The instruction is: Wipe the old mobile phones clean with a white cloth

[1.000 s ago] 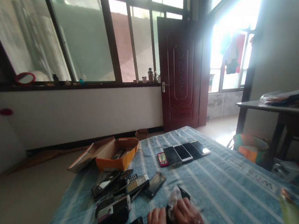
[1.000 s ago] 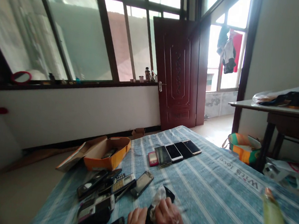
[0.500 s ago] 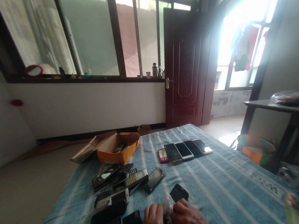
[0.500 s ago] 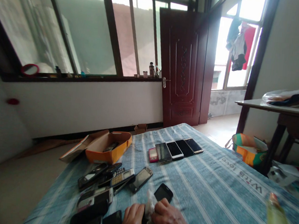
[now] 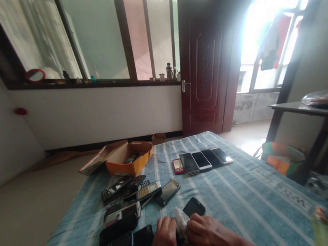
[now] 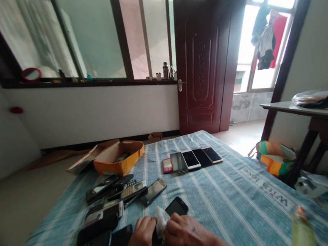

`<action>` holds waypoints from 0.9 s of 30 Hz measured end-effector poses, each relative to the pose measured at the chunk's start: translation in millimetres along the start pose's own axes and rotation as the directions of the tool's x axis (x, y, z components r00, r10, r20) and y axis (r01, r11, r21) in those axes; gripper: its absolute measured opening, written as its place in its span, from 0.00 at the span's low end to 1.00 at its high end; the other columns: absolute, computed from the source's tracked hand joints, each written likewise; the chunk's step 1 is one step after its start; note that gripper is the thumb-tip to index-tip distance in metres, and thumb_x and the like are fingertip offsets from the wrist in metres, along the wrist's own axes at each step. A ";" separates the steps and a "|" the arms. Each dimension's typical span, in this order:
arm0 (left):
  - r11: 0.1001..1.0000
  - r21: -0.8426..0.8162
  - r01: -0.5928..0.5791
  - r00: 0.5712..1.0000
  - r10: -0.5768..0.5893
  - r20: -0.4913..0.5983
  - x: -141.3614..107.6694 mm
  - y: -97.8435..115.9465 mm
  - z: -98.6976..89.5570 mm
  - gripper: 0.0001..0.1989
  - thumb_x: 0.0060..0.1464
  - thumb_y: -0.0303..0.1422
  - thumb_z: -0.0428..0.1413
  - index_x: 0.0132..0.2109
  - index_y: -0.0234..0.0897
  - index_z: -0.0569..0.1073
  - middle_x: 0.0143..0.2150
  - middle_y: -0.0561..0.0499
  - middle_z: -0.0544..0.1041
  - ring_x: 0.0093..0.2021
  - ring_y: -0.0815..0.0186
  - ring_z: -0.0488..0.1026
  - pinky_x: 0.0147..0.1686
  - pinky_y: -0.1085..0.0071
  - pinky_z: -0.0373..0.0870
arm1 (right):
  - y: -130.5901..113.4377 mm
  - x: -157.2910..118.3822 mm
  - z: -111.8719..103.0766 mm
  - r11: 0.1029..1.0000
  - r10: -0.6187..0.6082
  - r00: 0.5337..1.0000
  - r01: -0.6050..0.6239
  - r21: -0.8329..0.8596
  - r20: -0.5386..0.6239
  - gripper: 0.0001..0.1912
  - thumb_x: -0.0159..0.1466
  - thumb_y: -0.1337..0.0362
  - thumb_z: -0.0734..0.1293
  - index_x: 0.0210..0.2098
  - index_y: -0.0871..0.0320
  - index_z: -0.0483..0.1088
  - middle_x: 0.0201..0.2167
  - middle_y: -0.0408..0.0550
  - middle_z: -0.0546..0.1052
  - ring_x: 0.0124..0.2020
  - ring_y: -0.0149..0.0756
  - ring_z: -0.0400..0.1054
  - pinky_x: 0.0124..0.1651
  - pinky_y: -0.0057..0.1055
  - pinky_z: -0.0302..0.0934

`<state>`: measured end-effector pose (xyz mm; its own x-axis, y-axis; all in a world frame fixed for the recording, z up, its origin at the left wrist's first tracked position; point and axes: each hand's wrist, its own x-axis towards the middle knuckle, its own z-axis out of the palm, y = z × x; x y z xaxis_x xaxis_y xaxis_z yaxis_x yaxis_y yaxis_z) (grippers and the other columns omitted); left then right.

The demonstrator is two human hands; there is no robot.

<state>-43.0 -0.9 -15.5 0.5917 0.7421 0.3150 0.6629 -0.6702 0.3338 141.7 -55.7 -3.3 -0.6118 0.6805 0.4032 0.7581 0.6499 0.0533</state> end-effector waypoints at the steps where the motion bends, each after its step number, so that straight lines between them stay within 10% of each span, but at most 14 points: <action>1: 1.000 0.008 0.014 1.000 -0.014 0.018 1.5 1.3 -3.5 0.06 0.47 0.33 0.58 0.32 0.38 0.69 0.35 0.45 0.72 0.39 0.55 0.69 0.40 0.62 0.67 | -0.1 -0.4 0.3 1.000 -0.013 1.000 0.013 -0.003 -0.017 0.09 0.69 0.66 0.59 0.32 0.59 0.64 0.31 0.44 0.67 0.31 0.33 0.54 0.26 0.32 0.43; 11: 0.994 0.031 0.109 0.964 -0.113 0.241 16.3 11.8 -26.4 0.08 0.42 0.30 0.54 0.34 0.34 0.71 0.39 0.41 0.73 0.45 0.51 0.68 0.44 0.60 0.65 | -6.7 1.6 -7.1 0.999 -0.034 0.988 0.033 -0.011 -0.149 0.10 0.70 0.69 0.55 0.36 0.61 0.66 0.30 0.46 0.67 0.30 0.33 0.57 0.28 0.31 0.48; 27: 0.989 -0.036 0.143 0.958 -0.129 0.256 23.0 13.7 -38.0 0.08 0.41 0.30 0.53 0.33 0.36 0.68 0.38 0.44 0.73 0.44 0.54 0.68 0.44 0.62 0.64 | -6.4 -1.0 1.3 0.998 -0.032 0.977 0.020 -0.062 -0.212 0.10 0.70 0.68 0.54 0.41 0.61 0.65 0.32 0.48 0.68 0.32 0.35 0.60 0.31 0.30 0.53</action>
<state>-37.7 6.6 30.1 0.5989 0.8002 0.0314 0.7235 -0.5574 0.4073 137.1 -60.1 -5.3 -0.5744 0.5722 0.5855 0.7585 0.6409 0.1177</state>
